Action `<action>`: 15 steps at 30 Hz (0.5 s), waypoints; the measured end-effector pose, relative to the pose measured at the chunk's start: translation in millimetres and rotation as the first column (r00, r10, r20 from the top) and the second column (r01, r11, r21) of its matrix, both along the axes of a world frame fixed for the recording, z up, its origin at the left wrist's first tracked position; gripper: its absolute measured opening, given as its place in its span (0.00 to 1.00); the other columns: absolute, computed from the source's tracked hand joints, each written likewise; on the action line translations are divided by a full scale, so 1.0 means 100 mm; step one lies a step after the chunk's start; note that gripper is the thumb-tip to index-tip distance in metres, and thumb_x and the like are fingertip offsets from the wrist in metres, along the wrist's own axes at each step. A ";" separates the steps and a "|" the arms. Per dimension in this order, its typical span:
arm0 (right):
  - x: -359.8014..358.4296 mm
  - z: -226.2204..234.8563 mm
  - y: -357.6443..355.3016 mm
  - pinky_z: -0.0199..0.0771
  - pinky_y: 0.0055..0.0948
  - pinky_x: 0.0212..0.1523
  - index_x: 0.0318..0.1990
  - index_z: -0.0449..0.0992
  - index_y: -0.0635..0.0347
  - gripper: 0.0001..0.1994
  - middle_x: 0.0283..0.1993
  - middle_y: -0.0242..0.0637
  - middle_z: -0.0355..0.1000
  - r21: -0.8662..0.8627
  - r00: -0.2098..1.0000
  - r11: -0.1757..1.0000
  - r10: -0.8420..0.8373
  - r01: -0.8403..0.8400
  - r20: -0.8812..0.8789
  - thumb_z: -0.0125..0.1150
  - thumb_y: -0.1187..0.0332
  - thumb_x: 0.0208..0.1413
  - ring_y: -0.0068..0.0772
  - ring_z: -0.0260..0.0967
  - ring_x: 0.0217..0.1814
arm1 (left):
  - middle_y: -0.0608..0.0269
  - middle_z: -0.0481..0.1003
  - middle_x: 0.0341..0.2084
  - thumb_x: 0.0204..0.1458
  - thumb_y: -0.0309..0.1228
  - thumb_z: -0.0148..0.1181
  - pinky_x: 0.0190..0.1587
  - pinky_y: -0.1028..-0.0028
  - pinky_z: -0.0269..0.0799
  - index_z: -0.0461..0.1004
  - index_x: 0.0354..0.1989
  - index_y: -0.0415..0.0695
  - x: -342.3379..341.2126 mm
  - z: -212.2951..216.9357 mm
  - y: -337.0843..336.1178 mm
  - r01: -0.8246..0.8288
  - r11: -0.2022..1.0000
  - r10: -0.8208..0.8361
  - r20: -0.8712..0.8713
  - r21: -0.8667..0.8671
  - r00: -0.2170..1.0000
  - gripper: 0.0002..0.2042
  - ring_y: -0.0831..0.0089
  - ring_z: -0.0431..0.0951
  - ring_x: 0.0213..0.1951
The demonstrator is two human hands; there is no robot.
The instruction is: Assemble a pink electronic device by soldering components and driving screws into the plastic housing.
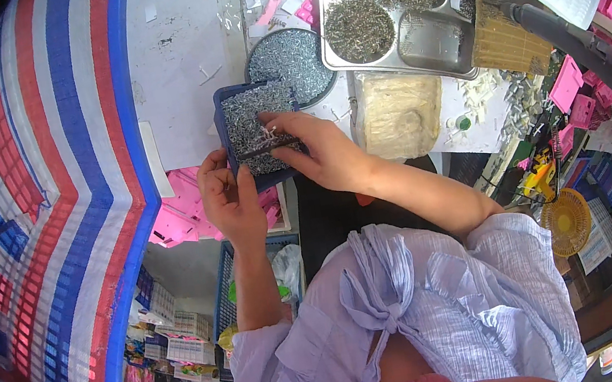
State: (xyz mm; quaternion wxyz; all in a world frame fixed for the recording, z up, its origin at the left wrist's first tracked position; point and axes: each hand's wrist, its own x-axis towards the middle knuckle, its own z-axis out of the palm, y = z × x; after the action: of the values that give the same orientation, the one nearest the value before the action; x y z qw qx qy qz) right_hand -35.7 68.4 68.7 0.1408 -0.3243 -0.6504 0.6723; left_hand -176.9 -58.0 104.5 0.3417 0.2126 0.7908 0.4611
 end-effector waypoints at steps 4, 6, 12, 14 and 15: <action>-0.02 -0.13 0.04 0.73 0.37 0.58 0.56 0.71 0.67 0.17 0.64 0.50 0.71 0.000 0.998 0.999 -0.032 0.032 0.059 0.62 0.74 0.60 0.50 0.73 0.61 | 0.52 0.69 0.53 0.59 0.18 0.57 0.52 0.74 0.67 0.63 0.31 0.41 0.00 0.00 -0.01 0.021 1.000 -0.021 -0.016 0.016 1.000 0.09 0.73 0.70 0.48; 0.02 -0.17 0.11 0.73 0.38 0.58 0.56 0.71 0.67 0.17 0.64 0.51 0.71 0.014 0.996 0.999 -0.047 0.046 0.081 0.63 0.74 0.60 0.51 0.72 0.62 | 0.51 0.69 0.54 0.59 0.18 0.57 0.52 0.74 0.67 0.63 0.31 0.40 0.00 -0.03 -0.03 0.012 0.999 -0.011 -0.024 0.049 1.000 0.09 0.73 0.70 0.49; 0.02 -0.05 0.02 0.72 0.39 0.60 0.56 0.70 0.66 0.18 0.63 0.51 0.71 0.036 0.999 0.999 -0.040 0.039 0.022 0.63 0.74 0.60 0.53 0.71 0.63 | 0.50 0.69 0.54 0.59 0.17 0.57 0.54 0.73 0.67 0.64 0.31 0.40 0.00 -0.03 -0.04 0.014 0.999 -0.013 -0.025 0.039 1.000 0.08 0.72 0.71 0.50; -0.04 -0.09 -0.09 0.71 0.40 0.61 0.56 0.70 0.66 0.18 0.63 0.51 0.71 0.007 1.000 1.000 0.001 -0.001 -0.012 0.63 0.74 0.60 0.54 0.70 0.64 | 0.50 0.69 0.54 0.59 0.17 0.57 0.53 0.73 0.67 0.64 0.31 0.40 0.00 -0.02 -0.04 0.013 0.999 -0.013 -0.008 0.041 1.000 0.08 0.72 0.71 0.50; -0.05 -0.12 -0.08 0.70 0.41 0.62 0.55 0.71 0.67 0.17 0.64 0.51 0.71 0.026 1.000 1.000 -0.011 0.011 0.003 0.63 0.73 0.60 0.54 0.70 0.65 | 0.50 0.69 0.54 0.59 0.18 0.57 0.53 0.73 0.67 0.64 0.31 0.40 0.01 -0.02 -0.04 0.013 0.999 -0.013 -0.005 0.050 1.000 0.08 0.72 0.71 0.50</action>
State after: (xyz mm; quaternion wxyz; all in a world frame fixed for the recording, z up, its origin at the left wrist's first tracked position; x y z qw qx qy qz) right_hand -40.3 60.5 57.0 0.1474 -0.3270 -0.6576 0.6625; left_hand -175.6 -62.0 102.0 0.3376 0.2271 0.7785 0.4780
